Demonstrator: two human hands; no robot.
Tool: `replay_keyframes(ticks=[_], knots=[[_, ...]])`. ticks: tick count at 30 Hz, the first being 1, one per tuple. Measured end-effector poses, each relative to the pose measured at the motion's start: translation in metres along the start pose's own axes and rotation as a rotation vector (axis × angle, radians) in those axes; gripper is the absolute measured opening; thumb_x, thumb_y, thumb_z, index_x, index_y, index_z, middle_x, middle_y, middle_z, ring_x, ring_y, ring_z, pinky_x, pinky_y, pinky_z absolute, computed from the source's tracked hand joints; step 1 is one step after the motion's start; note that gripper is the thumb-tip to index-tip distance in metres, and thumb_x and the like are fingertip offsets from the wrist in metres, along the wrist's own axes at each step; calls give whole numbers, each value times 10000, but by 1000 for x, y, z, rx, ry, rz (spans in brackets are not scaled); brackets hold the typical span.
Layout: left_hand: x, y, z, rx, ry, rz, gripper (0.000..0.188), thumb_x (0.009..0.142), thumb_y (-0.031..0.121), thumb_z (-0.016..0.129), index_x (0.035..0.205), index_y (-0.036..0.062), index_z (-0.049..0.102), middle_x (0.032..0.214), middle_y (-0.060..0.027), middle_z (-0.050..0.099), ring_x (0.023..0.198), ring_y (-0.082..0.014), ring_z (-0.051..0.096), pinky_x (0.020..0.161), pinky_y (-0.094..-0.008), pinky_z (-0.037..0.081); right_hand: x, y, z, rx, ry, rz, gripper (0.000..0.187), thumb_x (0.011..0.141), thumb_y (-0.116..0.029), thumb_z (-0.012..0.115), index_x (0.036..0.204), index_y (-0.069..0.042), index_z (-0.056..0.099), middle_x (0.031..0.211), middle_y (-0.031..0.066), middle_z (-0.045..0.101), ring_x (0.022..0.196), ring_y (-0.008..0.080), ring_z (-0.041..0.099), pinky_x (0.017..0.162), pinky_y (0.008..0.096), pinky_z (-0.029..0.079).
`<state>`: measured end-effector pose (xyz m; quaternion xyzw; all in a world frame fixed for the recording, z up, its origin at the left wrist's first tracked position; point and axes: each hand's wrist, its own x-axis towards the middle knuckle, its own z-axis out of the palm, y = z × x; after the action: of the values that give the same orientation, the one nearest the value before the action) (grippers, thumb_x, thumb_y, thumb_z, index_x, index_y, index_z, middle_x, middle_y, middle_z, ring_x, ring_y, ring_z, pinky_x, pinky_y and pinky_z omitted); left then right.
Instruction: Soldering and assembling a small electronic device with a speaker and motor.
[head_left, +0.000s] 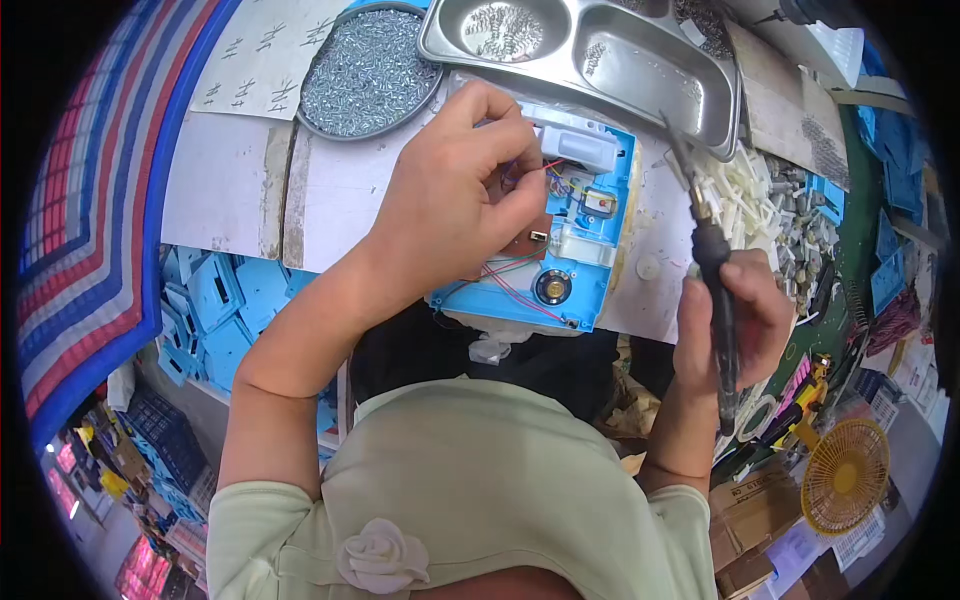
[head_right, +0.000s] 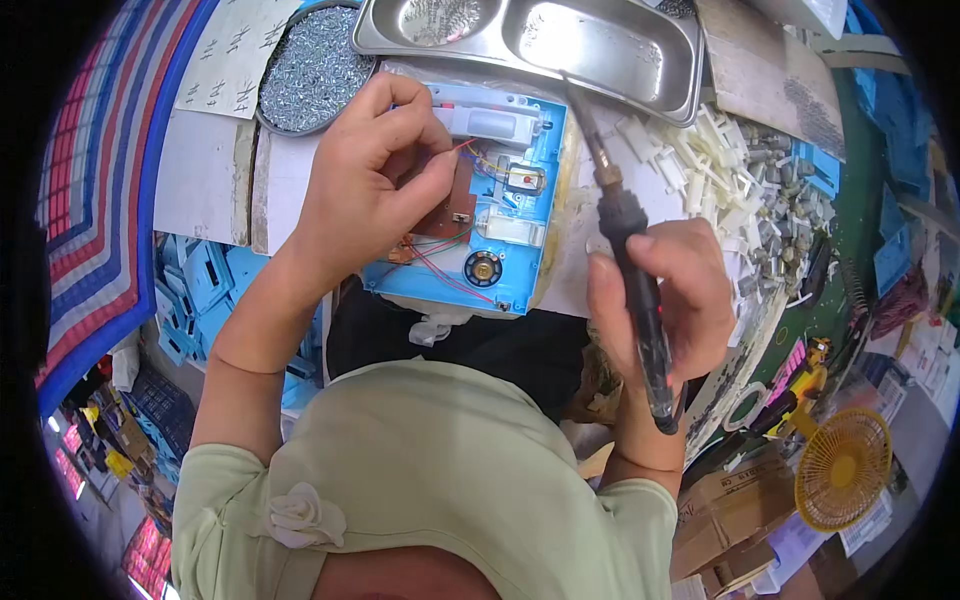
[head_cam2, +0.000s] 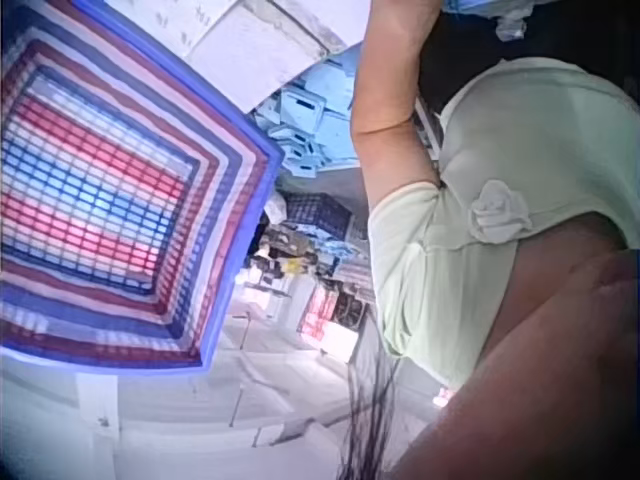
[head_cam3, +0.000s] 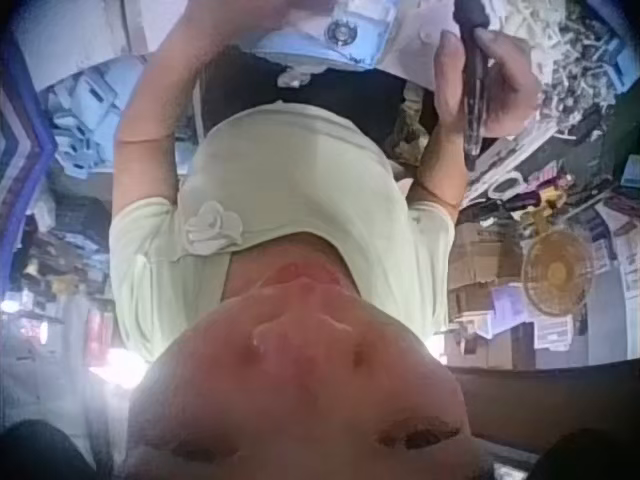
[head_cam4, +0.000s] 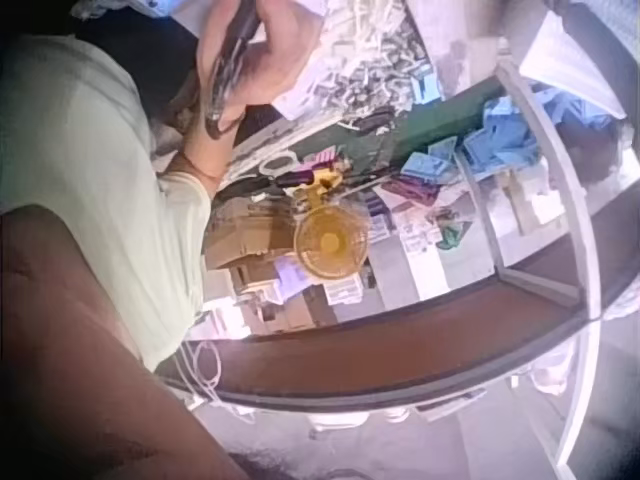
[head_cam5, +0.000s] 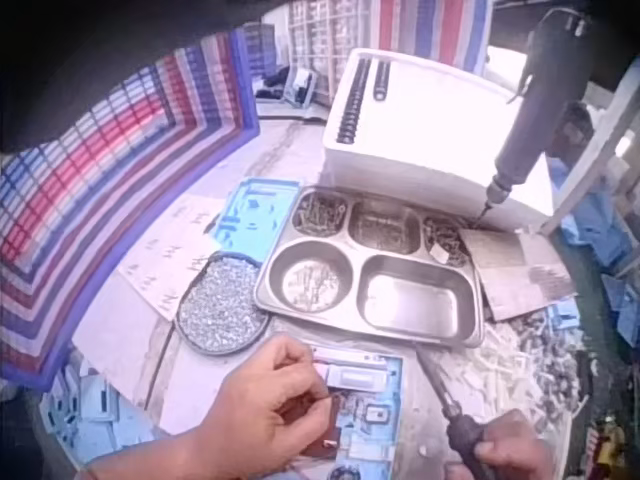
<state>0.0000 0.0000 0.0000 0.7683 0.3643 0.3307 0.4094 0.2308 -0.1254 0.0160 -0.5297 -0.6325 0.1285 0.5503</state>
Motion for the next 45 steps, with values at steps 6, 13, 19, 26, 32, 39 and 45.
replay_keyframes(ticks=[6, 13, 19, 26, 32, 39, 45], knots=[[-5, -4, -3, 10, 6, 25, 67, 826, -13, 712, 876, 0, 669, 1003, -39, 516, 668, -39, 468, 567, -202, 378, 1, -5, 6, 1, -110, -100, 330, 763, 33, 815, 1028, -1, 621, 722, 101, 628, 605, 244, 579, 554, 334, 446], [-3, -4, 0, 31, 41, 28, 71, 829, -13, 721, 879, -6, 670, 1014, -47, 535, 651, -32, 472, 550, -196, 378, 1, -4, 12, -41, -205, -97, 351, 737, 23, 831, 1015, -33, 624, 703, 78, 627, 584, 235, 579, 529, 325, 439], [-3, -5, 1, 26, 54, 44, 69, 829, -22, 716, 879, -9, 671, 1014, -47, 535, 651, -35, 484, 551, -196, 386, 2, -5, 15, -76, -247, -110, 384, 713, 28, 839, 1017, -50, 618, 710, 71, 633, 585, 232, 580, 525, 319, 439], [-3, -6, 1, 52, 56, 67, 68, 832, -24, 712, 882, -10, 668, 1019, -47, 531, 648, -34, 484, 552, -198, 388, 6, -4, 18, -82, -255, -132, 389, 710, 37, 839, 1014, -55, 615, 708, 65, 630, 584, 225, 578, 520, 314, 437], [-3, -2, 0, 22, 38, 9, 65, 837, -28, 707, 874, -15, 656, 1019, -42, 524, 640, -28, 477, 550, -190, 377, 5, -2, 19, -107, -263, -166, 403, 688, 45, 847, 1009, -76, 635, 704, 53, 610, 585, 220, 570, 521, 313, 440], [-3, -2, 2, -3, 41, 8, 62, 843, -40, 696, 874, -26, 644, 1028, -50, 511, 685, -25, 507, 565, -190, 404, 7, -1, 13, -209, -335, -245, 398, 642, 55, 850, 961, -103, 673, 732, 43, 604, 614, 232, 565, 538, 321, 459], [-4, -4, 3, -12, 38, 10, 65, 847, -41, 692, 885, -29, 641, 1028, -52, 510, 686, -23, 511, 565, -189, 406, 7, -5, 10, -131, -297, -158, 396, 652, 42, 844, 976, -98, 666, 722, 49, 608, 614, 243, 570, 542, 331, 456]])
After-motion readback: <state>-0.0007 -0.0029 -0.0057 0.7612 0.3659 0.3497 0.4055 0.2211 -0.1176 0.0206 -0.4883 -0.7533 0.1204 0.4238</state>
